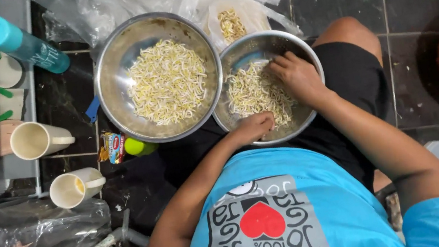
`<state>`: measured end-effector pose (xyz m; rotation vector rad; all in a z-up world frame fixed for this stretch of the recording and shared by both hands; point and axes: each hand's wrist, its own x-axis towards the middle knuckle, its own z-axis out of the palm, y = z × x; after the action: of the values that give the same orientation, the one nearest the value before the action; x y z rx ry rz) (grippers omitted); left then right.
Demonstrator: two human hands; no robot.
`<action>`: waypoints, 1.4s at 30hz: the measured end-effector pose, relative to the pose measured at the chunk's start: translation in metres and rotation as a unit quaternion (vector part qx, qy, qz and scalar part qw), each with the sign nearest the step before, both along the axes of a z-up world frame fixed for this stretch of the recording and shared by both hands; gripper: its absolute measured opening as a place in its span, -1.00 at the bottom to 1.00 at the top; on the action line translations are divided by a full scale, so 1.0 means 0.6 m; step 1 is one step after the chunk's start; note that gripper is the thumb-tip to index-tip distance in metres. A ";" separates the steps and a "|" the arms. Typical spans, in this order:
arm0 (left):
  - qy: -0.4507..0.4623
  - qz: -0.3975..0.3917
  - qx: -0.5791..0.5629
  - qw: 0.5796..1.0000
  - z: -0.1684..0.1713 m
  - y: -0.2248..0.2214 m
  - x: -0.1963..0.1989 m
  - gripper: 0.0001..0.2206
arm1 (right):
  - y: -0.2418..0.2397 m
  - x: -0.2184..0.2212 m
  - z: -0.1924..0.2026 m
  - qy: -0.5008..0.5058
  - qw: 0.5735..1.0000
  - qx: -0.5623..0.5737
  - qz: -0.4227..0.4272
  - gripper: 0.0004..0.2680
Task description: The person sits on the floor and sorts bean sprouts by hand, picking them from a colander and placing them into a metal bowl. Other people are also present, performing similar tasks with their own bowls and containers.
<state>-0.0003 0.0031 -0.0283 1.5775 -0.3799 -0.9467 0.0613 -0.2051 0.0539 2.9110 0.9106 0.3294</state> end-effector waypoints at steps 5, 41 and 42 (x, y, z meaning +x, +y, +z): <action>0.026 0.007 -0.011 1.000 0.023 0.005 0.000 -0.81 | 0.011 0.006 -0.008 0.039 0.996 0.030 -0.070 -0.85; 0.037 0.013 -0.068 0.997 0.126 0.031 0.007 -0.76 | 0.065 -0.148 0.123 0.429 0.786 0.403 -0.189 -0.84; 0.032 0.008 -0.065 0.997 0.130 0.031 0.007 -0.71 | 0.067 -0.149 0.124 0.415 0.800 0.392 -0.181 -0.84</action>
<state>0.0042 0.0217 0.0500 1.4275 -0.3761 -0.9392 -0.0279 -0.1647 0.1283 3.9613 0.1754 -0.9012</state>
